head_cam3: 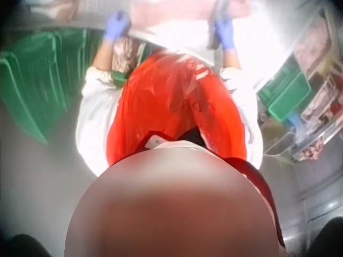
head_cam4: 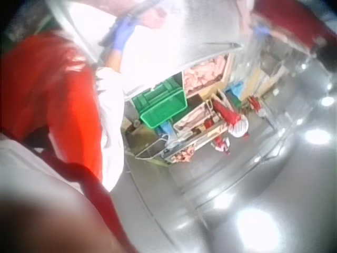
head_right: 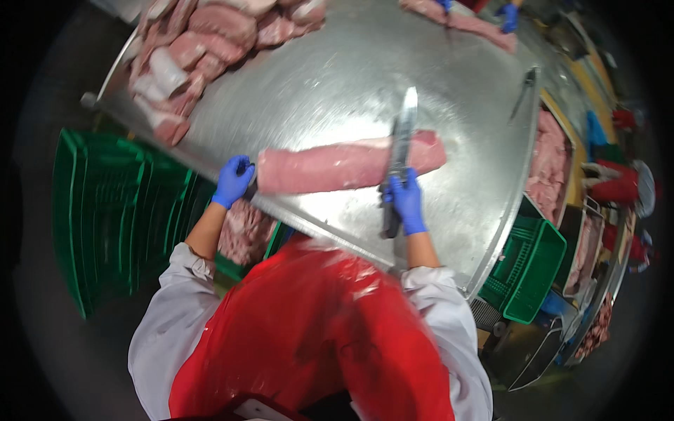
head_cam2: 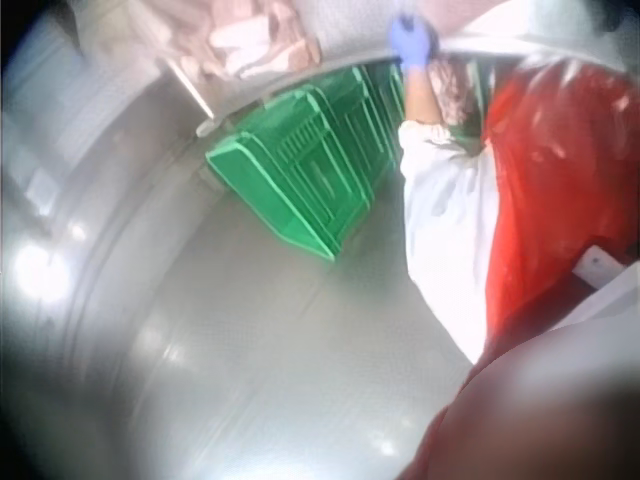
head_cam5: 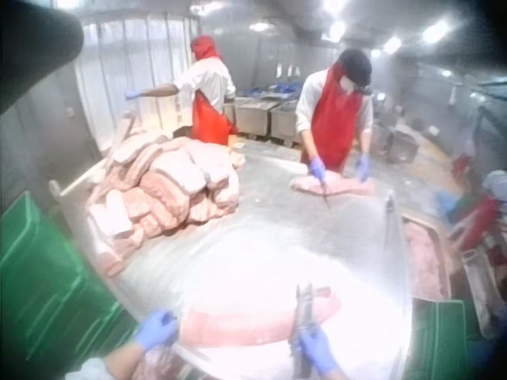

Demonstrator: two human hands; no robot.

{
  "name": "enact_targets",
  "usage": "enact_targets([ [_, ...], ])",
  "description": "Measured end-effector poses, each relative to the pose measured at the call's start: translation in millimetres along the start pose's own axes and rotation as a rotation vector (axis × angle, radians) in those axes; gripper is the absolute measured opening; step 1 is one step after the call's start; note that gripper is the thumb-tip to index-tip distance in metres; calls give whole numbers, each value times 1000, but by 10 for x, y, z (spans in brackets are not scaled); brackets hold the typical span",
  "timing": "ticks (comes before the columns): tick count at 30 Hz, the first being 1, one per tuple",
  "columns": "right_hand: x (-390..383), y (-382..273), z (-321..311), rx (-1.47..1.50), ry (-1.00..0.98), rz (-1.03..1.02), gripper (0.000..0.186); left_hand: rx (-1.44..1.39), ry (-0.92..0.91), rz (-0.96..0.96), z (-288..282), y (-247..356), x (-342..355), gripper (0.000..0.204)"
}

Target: The person cuts large pieces of raw meat on a stainless steel table using a knife, separating fat and trimming the meat. Trimmed pieces are placed into green crates while larger cuts remain on the table.

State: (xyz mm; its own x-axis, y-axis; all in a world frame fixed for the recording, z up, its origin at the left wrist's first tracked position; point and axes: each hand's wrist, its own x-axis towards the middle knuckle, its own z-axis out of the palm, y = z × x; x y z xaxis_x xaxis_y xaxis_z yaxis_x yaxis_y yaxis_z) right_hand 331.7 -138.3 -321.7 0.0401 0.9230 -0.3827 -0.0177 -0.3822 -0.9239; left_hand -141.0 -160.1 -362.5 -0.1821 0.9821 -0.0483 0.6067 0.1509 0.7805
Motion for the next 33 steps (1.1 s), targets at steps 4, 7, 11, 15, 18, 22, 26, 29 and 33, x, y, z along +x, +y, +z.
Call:
enact_targets([
  [4,395,136,404,-198,134,-54,18,133,-71,224,625,-9,427,51],
  [7,474,97,371,-513,278,-177,20,36,-245,388,765,322,524,35],
  [11,319,83,98,-86,419,29,20,303,-1012,444,831,830,818,46],
  [15,31,549,-490,9,568,-82,21,624,-1331,625,1453,1363,1326,55],
  [18,-408,410,-577,137,589,-38,20,177,-965,472,2095,1987,1611,76],
  [22,-847,355,-689,202,669,37,20,42,-895,360,3147,2559,1773,92],
  [26,-1019,474,-907,205,699,34,21,131,-742,333,3694,2973,1920,65],
  [29,-1020,498,-958,175,734,26,24,293,-899,493,3729,3223,2053,40],
  [33,-784,371,-1032,34,663,93,29,377,-877,635,3729,3189,1841,35],
])
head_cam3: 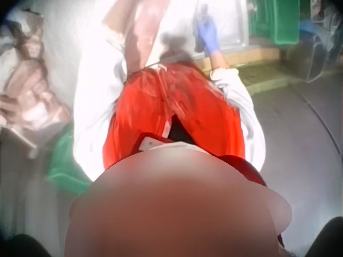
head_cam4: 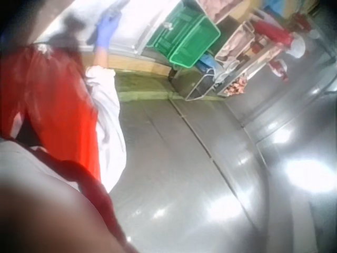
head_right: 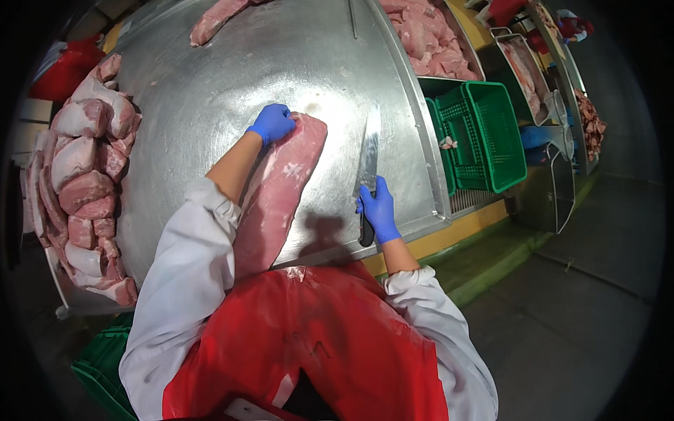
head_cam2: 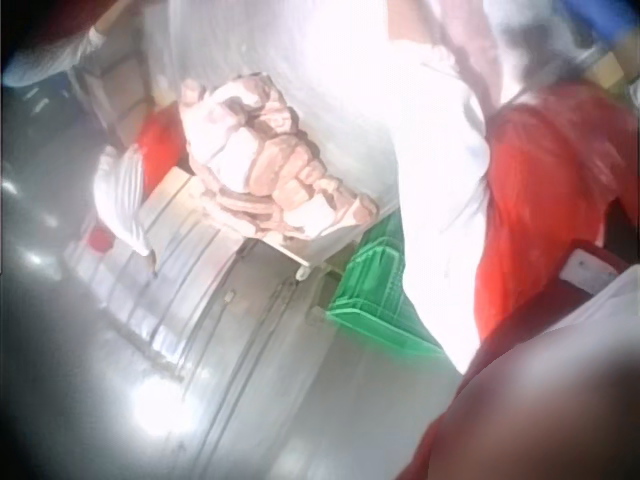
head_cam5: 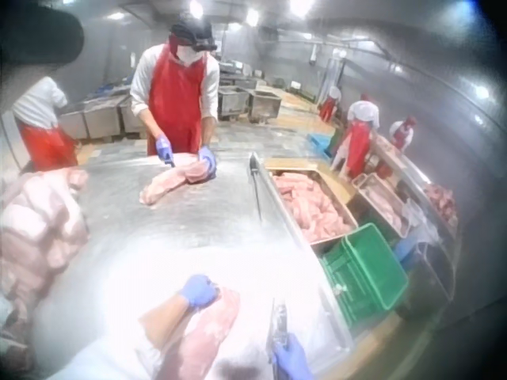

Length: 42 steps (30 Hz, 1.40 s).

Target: The person cuts large pieces of raw meat on a stainless steel table using a knife, separating fat and trimming the meat. Trimmed pieces are placed into green crates while larger cuts remain on the table.

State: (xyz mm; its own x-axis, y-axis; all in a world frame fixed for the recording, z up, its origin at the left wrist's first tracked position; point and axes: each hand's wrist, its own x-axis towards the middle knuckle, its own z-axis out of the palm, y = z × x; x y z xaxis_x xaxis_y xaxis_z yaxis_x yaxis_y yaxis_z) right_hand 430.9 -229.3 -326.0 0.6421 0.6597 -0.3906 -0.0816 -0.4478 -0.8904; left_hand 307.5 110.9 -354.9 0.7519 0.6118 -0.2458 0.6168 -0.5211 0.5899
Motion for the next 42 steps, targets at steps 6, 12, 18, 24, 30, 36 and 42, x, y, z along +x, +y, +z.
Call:
enact_targets([
  [6,625,-656,504,-372,-171,-255,54,-362,143,-69,-27,324,-460,23],
  [12,1130,-975,726,-588,-305,-399,75,-389,225,-92,62,402,-533,21],
  [18,557,-965,-87,-605,-639,-143,71,-392,315,-100,169,434,-590,19],
  [24,794,-1088,267,-323,-689,49,75,-222,306,31,94,727,-749,16],
  [30,484,-669,-206,-12,-906,194,77,-431,336,-61,-51,594,-710,17],
  [36,798,-817,570,31,-780,87,73,-381,271,52,-209,698,-644,19],
  [42,176,-724,264,-211,-817,28,73,-504,324,49,-402,493,-638,23],
])
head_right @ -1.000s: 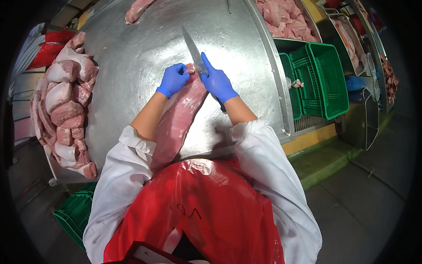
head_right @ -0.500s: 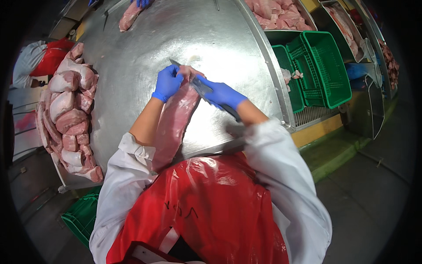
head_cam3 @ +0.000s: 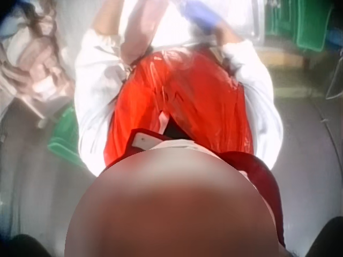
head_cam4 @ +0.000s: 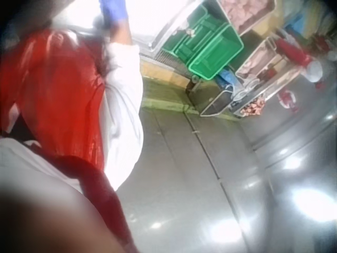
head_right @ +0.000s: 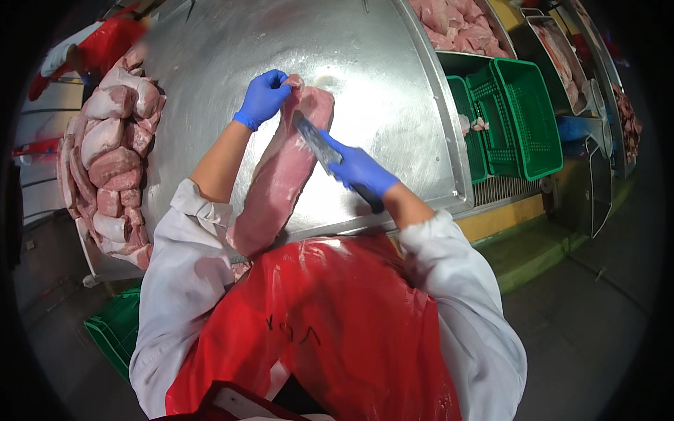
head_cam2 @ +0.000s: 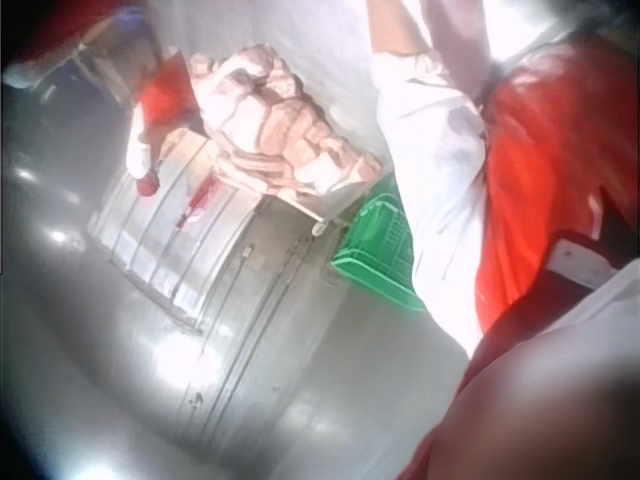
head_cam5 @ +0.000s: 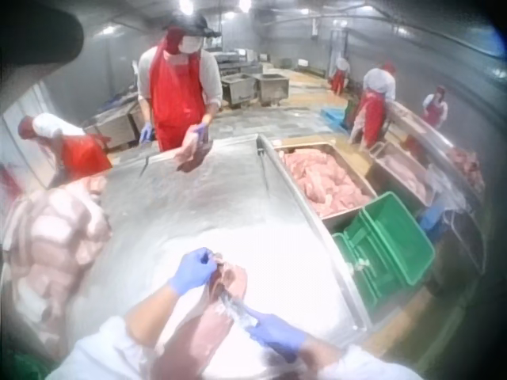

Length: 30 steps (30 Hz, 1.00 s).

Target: The person cuts large pieces of raw meat on a stainless steel table using a knife, separating fat and trimming the meat. Trimmed pieces are placed into green crates while larger cuts remain on the table.

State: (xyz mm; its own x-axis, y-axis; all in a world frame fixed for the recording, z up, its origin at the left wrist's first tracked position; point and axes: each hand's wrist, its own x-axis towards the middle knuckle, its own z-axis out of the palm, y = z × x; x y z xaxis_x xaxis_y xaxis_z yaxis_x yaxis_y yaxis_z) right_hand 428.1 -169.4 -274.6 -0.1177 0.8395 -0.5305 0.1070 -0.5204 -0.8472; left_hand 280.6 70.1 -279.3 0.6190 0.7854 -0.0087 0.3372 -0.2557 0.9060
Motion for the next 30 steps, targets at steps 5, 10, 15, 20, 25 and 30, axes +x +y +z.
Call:
enact_targets([
  [5,643,-186,107,-134,157,-58,74,46,-41,19,-12,246,-74,23],
  [10,-76,110,147,-67,-17,10,77,-21,39,18,-329,142,-75,22],
  [15,546,-230,282,-369,126,-125,71,11,-54,87,-237,390,-234,26],
  [20,-36,60,323,-193,-66,-5,70,26,132,76,-589,385,-207,28],
  [25,442,8,408,-398,56,-168,70,61,47,138,-557,660,-349,29],
  [30,198,-59,541,-307,-92,-77,72,103,183,163,-860,535,-324,28],
])
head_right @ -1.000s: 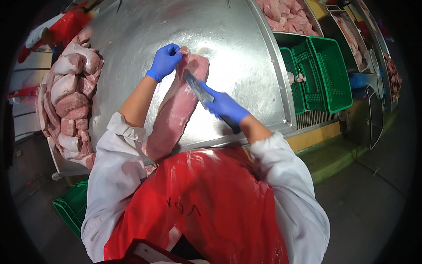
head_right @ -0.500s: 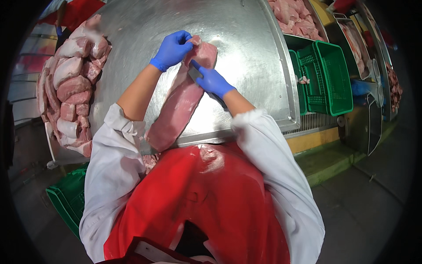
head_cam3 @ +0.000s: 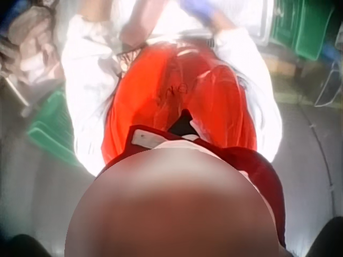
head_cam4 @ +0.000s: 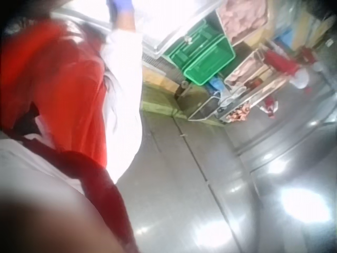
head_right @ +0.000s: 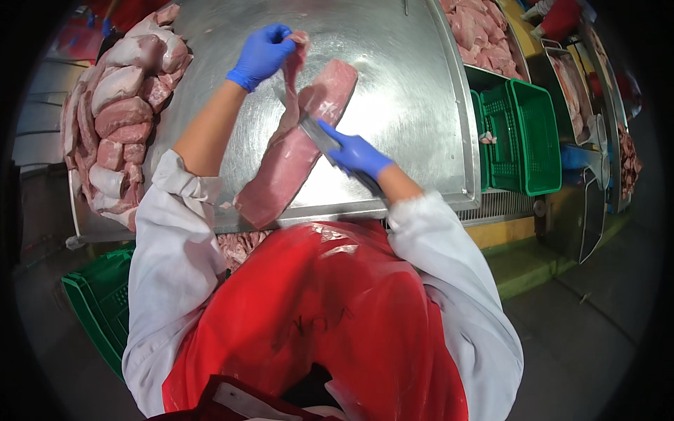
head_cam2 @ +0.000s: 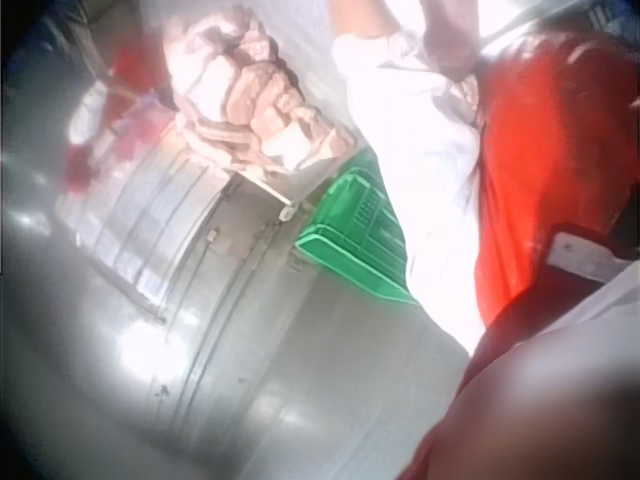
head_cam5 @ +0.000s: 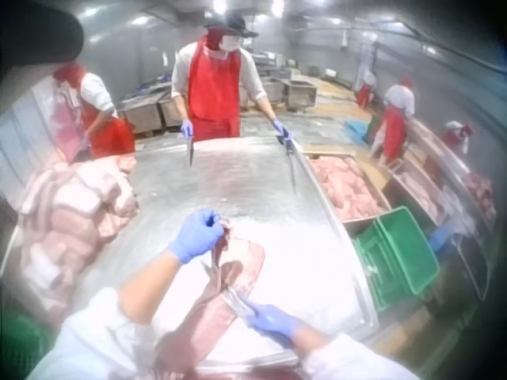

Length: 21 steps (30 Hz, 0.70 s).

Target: The person cuts large pieces of raw meat on a stainless steel table using a knife, separating fat and trimming the meat. Trimmed pieces are placed into green crates while larger cuts remain on the table.

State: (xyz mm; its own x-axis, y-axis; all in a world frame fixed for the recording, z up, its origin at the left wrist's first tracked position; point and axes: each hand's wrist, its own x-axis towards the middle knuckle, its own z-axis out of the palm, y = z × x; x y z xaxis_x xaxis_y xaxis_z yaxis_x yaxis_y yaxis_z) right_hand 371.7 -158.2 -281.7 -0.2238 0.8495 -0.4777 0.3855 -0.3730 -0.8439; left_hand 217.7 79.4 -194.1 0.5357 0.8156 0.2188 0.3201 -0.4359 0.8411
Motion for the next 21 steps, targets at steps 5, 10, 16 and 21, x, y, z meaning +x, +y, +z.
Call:
enact_targets([
  [5,-111,-64,9,6,-26,-7,71,-49,-8,-1,-205,194,-104,24],
  [10,351,-295,220,-62,-18,-90,73,94,-21,19,-389,291,-131,22],
  [16,-188,-57,341,52,-185,15,76,-20,151,-72,-843,766,-547,17],
  [21,531,-582,610,-76,-175,-34,76,-174,161,-84,-1016,1027,-869,14],
])
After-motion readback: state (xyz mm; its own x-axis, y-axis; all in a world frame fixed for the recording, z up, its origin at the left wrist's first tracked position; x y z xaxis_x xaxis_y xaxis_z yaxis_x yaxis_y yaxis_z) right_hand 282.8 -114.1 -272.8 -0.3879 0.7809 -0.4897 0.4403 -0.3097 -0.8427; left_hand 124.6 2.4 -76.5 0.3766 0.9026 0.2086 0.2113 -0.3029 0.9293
